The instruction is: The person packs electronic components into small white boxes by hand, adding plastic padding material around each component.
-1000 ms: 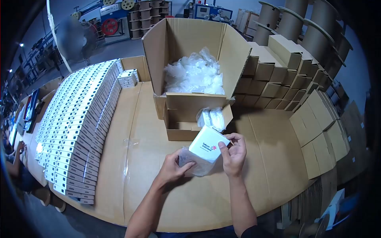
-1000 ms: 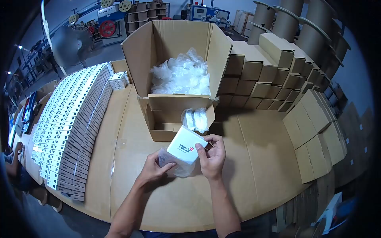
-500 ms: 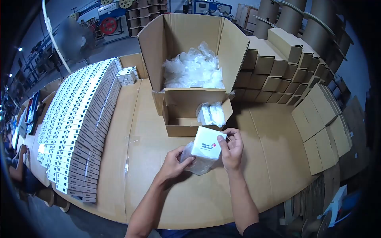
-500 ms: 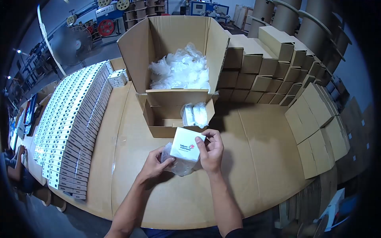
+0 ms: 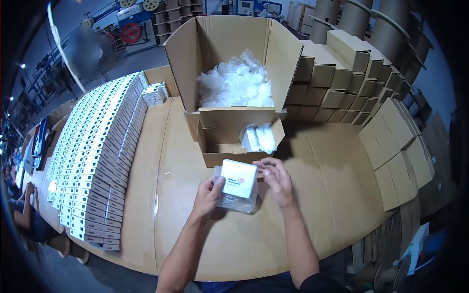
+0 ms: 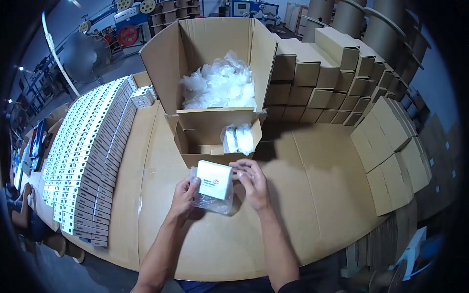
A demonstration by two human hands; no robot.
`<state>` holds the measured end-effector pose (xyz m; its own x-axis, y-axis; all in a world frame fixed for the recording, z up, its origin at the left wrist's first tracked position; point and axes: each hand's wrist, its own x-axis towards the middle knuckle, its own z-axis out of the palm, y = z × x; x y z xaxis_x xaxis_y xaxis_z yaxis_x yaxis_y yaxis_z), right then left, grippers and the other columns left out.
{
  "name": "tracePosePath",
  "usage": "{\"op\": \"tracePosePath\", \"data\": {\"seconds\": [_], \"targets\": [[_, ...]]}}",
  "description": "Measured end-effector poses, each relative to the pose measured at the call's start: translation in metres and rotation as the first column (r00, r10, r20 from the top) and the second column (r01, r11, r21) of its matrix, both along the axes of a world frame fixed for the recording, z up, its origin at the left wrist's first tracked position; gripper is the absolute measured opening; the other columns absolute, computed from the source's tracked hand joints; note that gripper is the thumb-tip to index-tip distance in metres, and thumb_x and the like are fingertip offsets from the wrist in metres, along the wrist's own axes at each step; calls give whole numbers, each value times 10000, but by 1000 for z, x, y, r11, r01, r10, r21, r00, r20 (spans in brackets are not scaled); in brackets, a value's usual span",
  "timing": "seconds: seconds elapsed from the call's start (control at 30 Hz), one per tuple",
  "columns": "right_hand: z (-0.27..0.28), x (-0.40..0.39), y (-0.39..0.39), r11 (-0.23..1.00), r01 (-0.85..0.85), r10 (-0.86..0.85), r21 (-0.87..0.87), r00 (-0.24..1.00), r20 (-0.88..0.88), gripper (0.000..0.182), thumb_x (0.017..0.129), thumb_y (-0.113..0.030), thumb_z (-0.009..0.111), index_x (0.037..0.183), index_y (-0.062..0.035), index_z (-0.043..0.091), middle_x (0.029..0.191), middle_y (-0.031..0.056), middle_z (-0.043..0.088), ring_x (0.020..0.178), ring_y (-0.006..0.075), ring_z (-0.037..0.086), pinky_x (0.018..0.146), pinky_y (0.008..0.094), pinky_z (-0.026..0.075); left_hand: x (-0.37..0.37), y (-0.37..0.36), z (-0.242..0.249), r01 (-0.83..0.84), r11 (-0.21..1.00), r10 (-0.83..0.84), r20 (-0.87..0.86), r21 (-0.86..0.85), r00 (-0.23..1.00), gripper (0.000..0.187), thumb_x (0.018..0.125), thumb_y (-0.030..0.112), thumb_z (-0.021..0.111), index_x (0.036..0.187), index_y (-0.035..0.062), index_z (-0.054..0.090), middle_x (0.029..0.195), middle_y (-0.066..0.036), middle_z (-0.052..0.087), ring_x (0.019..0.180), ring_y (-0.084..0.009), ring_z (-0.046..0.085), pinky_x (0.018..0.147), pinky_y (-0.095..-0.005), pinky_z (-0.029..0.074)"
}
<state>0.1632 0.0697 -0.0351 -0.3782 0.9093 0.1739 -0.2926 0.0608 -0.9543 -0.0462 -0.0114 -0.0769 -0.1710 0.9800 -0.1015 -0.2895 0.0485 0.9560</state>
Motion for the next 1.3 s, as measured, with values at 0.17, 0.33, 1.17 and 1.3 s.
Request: {"op": "tracePosePath", "data": {"seconds": [0.17,0.33,1.17,1.3], "targets": [[-19,-1,-6,994,-99,105,-46,985,136,302,955,-52,698,1209,4,545,1072,82,666,989,126,643,901,283,530,6,2,5,-111,993,109,53,41,993,395,1081,323,535,1282,2,644,994,8,696,839,-48,588,717,-235,473],[-24,-11,-10,1000,-17,16,13,996,83,285,947,-19,707,1187,7,556,1049,67,674,966,118,648,894,274,535,0,2,-4,-111,981,125,-85,158,988,456,1110,322,442,1367,-22,595,1233,-68,680,1106,-142,614,983,-303,470],[-16,0,-11,978,-210,205,-4,950,234,144,909,-12,736,1041,45,746,1071,98,744,1008,132,660,934,299,533,-3,-7,15,126,961,-46,-306,246,951,196,862,78,788,1046,19,755,1156,-99,683,993,-144,644,867,-283,505],[1,14,-12,998,19,-37,57,943,331,135,890,-17,735,1019,20,731,1027,101,740,946,146,671,883,291,528,-12,-6,21,37,983,34,-373,181,927,121,852,93,811,838,-9,747,965,-86,712,868,-137,643,777,-288,498]]}}
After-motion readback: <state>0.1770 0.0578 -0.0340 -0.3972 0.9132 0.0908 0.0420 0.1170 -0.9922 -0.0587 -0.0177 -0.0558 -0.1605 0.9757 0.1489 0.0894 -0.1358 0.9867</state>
